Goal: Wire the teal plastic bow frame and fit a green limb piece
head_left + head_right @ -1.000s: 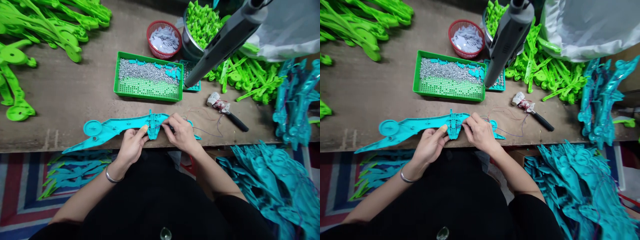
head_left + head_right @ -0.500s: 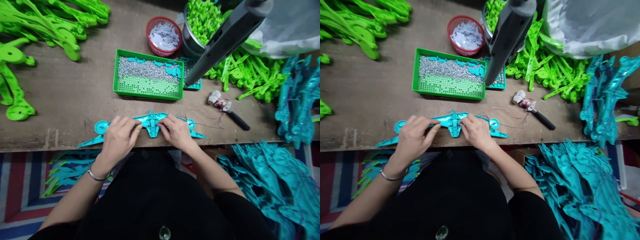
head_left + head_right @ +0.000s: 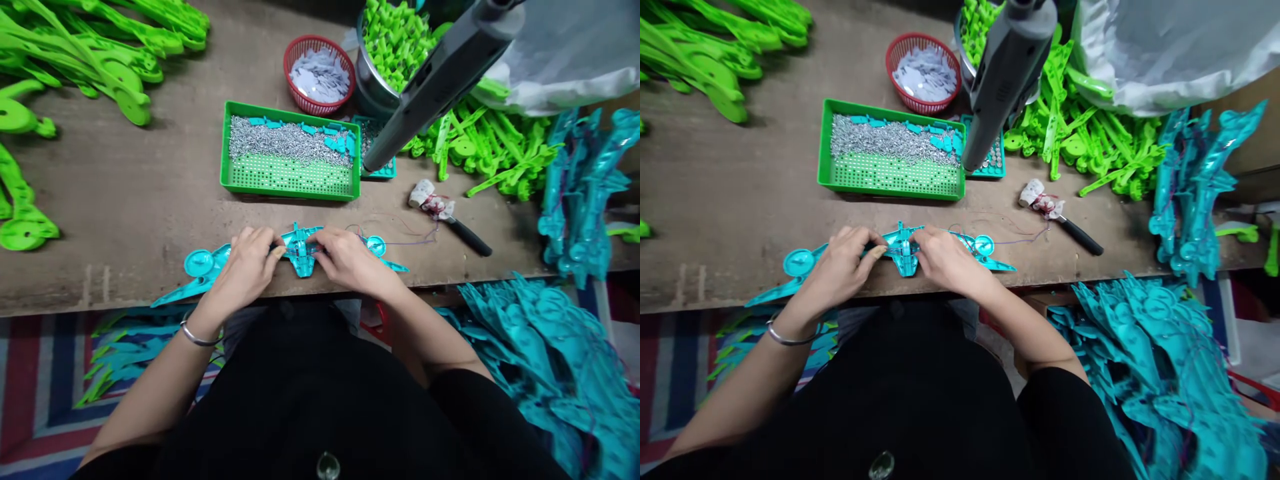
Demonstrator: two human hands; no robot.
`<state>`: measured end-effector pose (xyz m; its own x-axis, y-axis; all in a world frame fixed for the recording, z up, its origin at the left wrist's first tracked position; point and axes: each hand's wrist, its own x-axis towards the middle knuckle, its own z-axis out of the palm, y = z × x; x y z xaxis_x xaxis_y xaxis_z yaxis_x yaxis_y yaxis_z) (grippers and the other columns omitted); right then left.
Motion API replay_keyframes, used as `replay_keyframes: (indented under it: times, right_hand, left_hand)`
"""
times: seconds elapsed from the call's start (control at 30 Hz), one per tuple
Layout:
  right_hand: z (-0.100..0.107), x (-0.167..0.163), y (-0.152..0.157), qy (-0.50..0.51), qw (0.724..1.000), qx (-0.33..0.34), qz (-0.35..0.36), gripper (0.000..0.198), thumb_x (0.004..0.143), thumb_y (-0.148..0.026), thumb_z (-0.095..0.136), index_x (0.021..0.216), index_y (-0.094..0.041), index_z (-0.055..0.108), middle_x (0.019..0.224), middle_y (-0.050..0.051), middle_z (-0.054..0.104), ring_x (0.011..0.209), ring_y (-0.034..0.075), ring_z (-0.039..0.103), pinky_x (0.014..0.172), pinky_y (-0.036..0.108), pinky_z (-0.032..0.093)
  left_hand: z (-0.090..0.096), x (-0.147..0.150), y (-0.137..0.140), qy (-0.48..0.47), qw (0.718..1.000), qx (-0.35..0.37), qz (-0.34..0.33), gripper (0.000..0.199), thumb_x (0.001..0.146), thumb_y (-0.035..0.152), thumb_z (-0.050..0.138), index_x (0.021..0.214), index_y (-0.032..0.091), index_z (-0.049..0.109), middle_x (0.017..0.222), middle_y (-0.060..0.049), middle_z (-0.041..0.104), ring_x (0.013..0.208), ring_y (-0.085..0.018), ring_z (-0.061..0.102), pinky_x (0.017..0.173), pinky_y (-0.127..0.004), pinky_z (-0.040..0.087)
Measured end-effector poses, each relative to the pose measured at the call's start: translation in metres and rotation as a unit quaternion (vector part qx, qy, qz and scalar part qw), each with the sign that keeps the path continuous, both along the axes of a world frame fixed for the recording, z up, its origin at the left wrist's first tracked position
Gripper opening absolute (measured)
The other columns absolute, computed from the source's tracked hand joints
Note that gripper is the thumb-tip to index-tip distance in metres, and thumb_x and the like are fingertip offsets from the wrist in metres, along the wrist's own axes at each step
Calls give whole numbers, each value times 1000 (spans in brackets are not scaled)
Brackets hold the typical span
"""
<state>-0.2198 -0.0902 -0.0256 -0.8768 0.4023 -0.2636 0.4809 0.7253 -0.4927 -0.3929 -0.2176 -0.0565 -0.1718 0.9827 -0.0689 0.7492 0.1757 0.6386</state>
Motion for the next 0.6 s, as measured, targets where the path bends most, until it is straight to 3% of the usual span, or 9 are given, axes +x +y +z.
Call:
replay_keyframes:
  times: [0.27,0.47,0.6]
  right_hand:
    - [-4,-3,-3,40,998,-27,-42,12,86,-13,55,90,-15,65,85,5,68,76,15,59,72,27,37]
    - [-1,0,-3,21,998,-36,-57,18,83,-13,51,93,-17,66,81,3,68,70,15,59,68,27,37]
    - [1,3,-2,83,994,-4,-71,20,84,-15,50,98,-16,64,89,6,69,83,19,60,77,30,43]
  left_hand:
    - [-1,-11,-7,-52,995,73,33,11,99,26,44,94,21,52,102,-7,65,102,-22,64,89,-38,50]
    - [1,-26,-21,-23,995,99,-22,7,97,23,48,95,21,54,113,-9,66,106,-22,64,91,-40,52]
    - [-9,-23,-29,-15,993,119,-2,5,96,22,50,95,21,54,113,-10,68,106,-24,65,90,-41,52]
